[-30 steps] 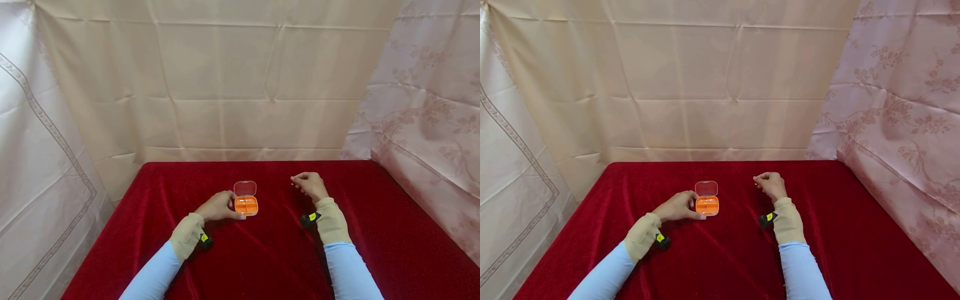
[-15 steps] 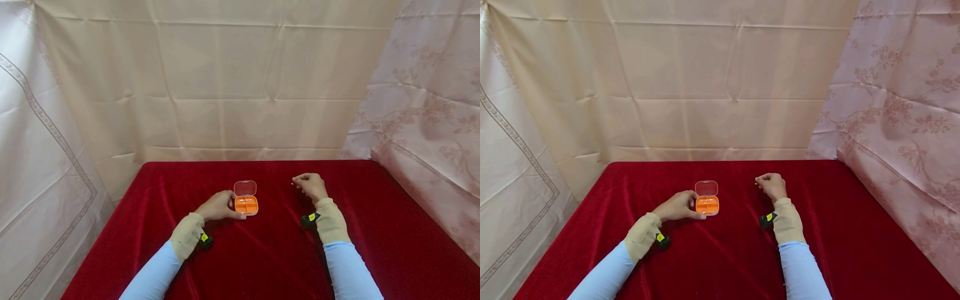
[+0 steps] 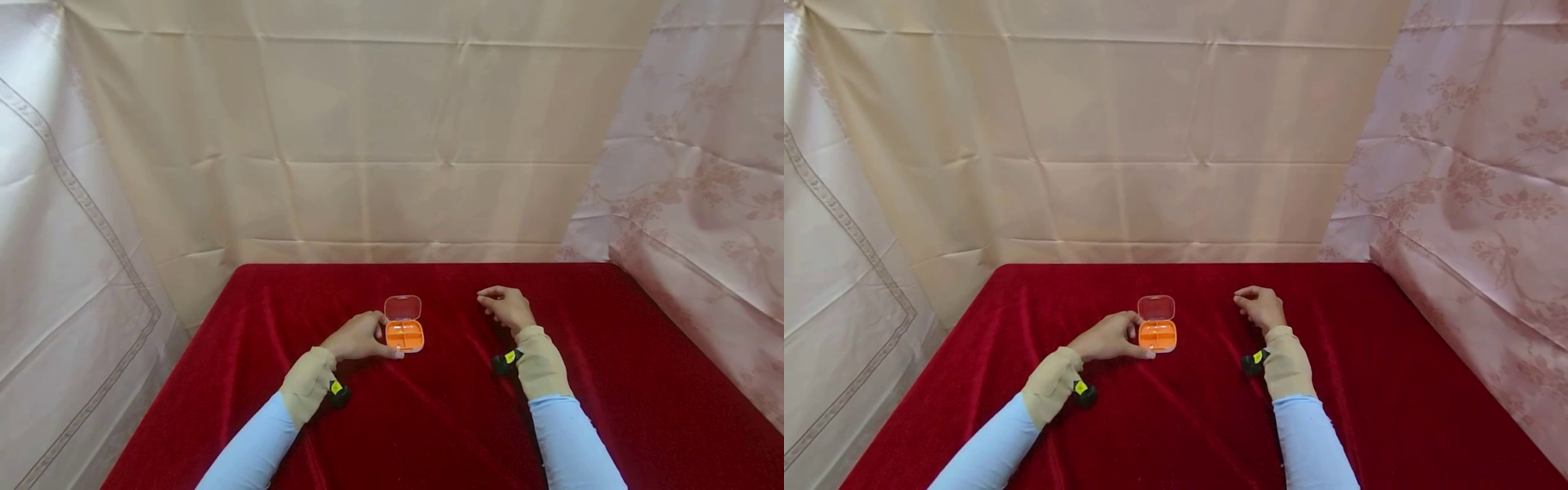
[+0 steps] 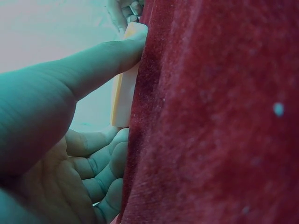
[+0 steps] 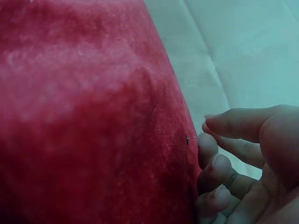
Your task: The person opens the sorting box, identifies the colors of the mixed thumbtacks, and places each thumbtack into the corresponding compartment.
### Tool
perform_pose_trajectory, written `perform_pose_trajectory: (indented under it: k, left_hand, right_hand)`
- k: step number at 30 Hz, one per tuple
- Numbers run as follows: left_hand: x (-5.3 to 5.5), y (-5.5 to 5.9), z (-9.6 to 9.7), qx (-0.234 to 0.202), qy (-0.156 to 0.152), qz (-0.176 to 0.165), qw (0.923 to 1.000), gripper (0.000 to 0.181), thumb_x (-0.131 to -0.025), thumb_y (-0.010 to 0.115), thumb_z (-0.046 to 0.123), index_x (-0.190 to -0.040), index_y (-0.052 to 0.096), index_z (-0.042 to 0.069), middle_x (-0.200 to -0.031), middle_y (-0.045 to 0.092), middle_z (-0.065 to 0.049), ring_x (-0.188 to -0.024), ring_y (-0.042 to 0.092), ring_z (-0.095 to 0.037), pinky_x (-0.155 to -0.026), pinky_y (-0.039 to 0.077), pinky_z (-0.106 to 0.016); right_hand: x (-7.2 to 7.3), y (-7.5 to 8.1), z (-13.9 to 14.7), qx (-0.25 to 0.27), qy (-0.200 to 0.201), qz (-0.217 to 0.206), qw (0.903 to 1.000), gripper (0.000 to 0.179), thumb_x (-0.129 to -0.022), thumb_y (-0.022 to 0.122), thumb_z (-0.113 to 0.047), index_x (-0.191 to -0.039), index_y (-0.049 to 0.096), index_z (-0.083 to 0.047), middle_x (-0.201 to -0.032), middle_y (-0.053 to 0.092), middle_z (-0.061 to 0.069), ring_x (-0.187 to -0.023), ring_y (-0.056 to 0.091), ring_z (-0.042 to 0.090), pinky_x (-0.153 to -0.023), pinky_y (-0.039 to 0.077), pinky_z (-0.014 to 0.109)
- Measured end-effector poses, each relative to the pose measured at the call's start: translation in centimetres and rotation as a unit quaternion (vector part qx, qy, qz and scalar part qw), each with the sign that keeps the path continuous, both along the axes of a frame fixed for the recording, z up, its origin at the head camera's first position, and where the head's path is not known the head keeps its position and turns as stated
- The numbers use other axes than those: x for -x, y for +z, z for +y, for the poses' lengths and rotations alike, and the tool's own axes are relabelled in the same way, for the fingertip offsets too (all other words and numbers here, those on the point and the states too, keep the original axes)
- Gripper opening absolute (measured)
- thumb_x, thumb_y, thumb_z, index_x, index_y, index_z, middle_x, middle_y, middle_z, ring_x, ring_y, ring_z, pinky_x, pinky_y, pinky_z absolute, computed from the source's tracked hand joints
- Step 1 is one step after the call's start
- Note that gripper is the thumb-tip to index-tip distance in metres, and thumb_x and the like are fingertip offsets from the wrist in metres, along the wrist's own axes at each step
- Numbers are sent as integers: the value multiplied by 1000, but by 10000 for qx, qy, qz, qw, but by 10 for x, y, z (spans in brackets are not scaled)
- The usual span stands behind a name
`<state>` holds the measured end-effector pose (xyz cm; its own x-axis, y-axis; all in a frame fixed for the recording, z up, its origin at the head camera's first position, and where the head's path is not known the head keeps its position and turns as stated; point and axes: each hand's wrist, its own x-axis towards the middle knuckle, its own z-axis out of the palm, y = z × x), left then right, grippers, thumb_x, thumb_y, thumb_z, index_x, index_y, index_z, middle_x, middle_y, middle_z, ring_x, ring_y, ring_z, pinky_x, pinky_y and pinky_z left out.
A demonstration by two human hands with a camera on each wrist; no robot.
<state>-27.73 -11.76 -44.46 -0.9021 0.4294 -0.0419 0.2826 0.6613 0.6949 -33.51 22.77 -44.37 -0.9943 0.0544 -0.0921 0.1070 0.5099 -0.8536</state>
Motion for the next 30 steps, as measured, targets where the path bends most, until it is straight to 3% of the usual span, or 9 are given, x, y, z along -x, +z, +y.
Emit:
perform_pose_trajectory:
  k: [12,18,30]
  left_hand:
    - [2,-1,-1,-3,-11,-75,10000,64,-76,92,41,-119,60,6,-88,57,-2,-82,52,-16,-75,45,-31]
    - [2,-1,-1,40,10,18,10000,64,-75,92,41,-119,60,6,-89,58,-2,-82,52,-15,-74,45,-30]
    - [1,-1,0,-10,32,-65,10000,62,-76,92,41,-117,60,7,-87,57,-2,-80,52,-15,-75,45,-32]
  right_hand:
    - [2,0,2,-136,156,13,9998,33,-100,67,-22,-128,69,-4,-79,68,3,-63,54,16,-54,45,32]
    - [9,6,3,-277,29,145,9995,27,-100,68,-22,-117,73,-2,-79,69,3,-62,55,14,-53,47,31]
    - [22,-5,8,-1099,199,171,9936,22,-93,76,-26,-102,76,-6,-79,67,6,-66,56,21,-55,48,32]
